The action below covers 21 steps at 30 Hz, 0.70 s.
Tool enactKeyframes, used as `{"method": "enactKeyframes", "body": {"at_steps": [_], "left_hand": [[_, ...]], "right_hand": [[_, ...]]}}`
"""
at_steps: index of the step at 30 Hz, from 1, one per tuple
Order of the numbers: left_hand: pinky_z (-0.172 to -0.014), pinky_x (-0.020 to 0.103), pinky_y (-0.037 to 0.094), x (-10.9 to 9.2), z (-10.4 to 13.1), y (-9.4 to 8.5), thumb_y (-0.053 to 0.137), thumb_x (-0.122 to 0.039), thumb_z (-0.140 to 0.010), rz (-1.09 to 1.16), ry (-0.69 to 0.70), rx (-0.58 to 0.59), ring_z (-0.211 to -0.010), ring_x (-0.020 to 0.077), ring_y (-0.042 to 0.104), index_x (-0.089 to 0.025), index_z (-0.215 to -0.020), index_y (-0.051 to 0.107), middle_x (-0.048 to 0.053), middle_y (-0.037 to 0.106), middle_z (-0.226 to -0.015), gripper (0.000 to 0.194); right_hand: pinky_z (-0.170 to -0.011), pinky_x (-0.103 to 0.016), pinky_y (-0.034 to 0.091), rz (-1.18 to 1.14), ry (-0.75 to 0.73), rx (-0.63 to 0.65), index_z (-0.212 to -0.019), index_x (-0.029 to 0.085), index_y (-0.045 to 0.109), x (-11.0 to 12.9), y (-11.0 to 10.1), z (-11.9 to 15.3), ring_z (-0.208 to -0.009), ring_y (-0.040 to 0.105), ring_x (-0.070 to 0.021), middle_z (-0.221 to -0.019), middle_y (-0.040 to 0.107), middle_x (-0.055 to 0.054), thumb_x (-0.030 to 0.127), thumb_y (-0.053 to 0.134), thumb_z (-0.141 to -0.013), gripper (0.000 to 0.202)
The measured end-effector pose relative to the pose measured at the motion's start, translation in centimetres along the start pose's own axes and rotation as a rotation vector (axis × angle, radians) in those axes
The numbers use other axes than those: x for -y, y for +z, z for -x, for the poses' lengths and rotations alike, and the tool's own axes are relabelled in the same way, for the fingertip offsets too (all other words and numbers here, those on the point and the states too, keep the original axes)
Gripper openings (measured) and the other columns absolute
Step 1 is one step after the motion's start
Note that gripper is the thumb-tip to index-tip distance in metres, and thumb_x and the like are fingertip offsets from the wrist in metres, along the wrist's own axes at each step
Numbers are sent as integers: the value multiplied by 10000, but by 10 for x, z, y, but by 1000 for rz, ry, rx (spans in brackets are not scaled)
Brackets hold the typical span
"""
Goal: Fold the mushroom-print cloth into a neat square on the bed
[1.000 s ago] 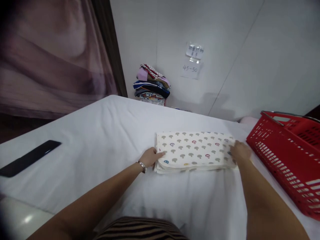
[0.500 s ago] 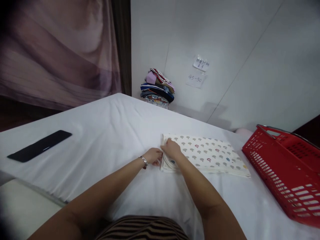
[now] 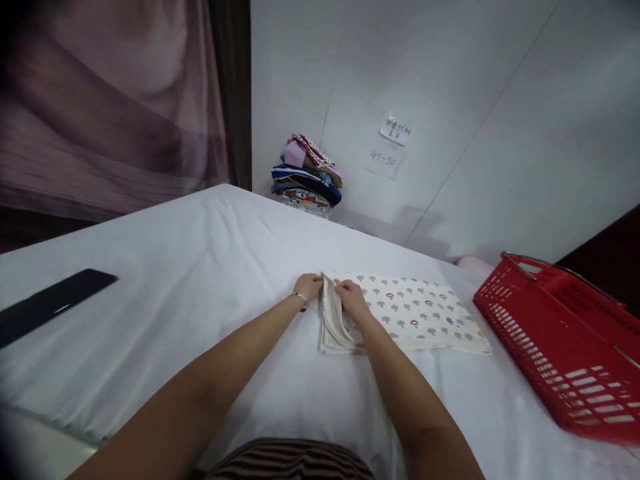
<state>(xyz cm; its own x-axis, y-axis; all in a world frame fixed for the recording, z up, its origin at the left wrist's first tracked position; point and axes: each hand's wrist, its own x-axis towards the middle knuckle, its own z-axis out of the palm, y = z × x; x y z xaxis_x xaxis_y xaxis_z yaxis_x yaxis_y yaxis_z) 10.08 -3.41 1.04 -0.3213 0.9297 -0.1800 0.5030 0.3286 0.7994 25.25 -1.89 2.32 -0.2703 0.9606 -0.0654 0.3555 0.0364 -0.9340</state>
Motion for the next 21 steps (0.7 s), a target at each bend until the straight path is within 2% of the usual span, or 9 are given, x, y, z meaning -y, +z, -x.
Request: {"method": "enactKeyframes", "body": {"at_steps": [4, 7, 10, 12, 17, 21], "left_hand": [[-757, 246, 434, -3, -4, 3, 529, -244, -751, -61, 28, -39, -935, 197, 612, -186, -848, 698, 80, 688, -972, 203], [-739, 254, 432, -5, -5, 6, 508, -242, -757, -85, 46, -58, -911, 201, 616, -186, -821, 692, 90, 690, -945, 203], [-740, 247, 429, -5, -6, 7, 489, -236, -770, -81, 54, -59, -911, 194, 616, -178, -781, 688, 91, 692, -928, 208], [-722, 233, 434, -4, -5, 8, 481, -237, -777, -64, 40, -52, -890, 179, 620, -171, -783, 684, 81, 695, -912, 213], [-560, 178, 437, 0, -4, 9, 459, -269, -803, 29, 4, 56, -611, 102, 625, -157, -793, 673, 25, 698, -756, 241], [-517, 167, 428, 3, -3, 8, 482, -263, -791, 76, -10, 95, -532, 81, 600, -151, -808, 672, 15, 699, -757, 221]], "right_hand": [[-385, -210, 240, -80, 51, 38, -675, 210, 486, -1, 1, 0, -383, 312, -77, -447, 362, 93, 384, 566, -646, 194], [-383, -214, 264, -27, 43, 112, -689, 212, 490, -6, 4, 0, -377, 353, -85, -455, 404, 83, 389, 555, -674, 189], [-407, -216, 295, 127, -20, 169, -720, 204, 520, -8, 6, 2, -405, 409, -92, -504, 490, 56, 399, 547, -708, 198], [-436, -215, 306, 263, -68, 155, -742, 203, 537, -6, 7, 5, -444, 436, -97, -537, 526, 44, 409, 555, -720, 208], [-520, -231, 307, 594, -149, 79, -790, 206, 547, 5, 12, 14, -572, 497, -134, -615, 579, 11, 413, 613, -701, 234], [-538, -239, 296, 682, -152, 66, -801, 198, 546, 9, 13, 15, -600, 500, -143, -638, 585, -4, 294, 578, -708, 137]]}}
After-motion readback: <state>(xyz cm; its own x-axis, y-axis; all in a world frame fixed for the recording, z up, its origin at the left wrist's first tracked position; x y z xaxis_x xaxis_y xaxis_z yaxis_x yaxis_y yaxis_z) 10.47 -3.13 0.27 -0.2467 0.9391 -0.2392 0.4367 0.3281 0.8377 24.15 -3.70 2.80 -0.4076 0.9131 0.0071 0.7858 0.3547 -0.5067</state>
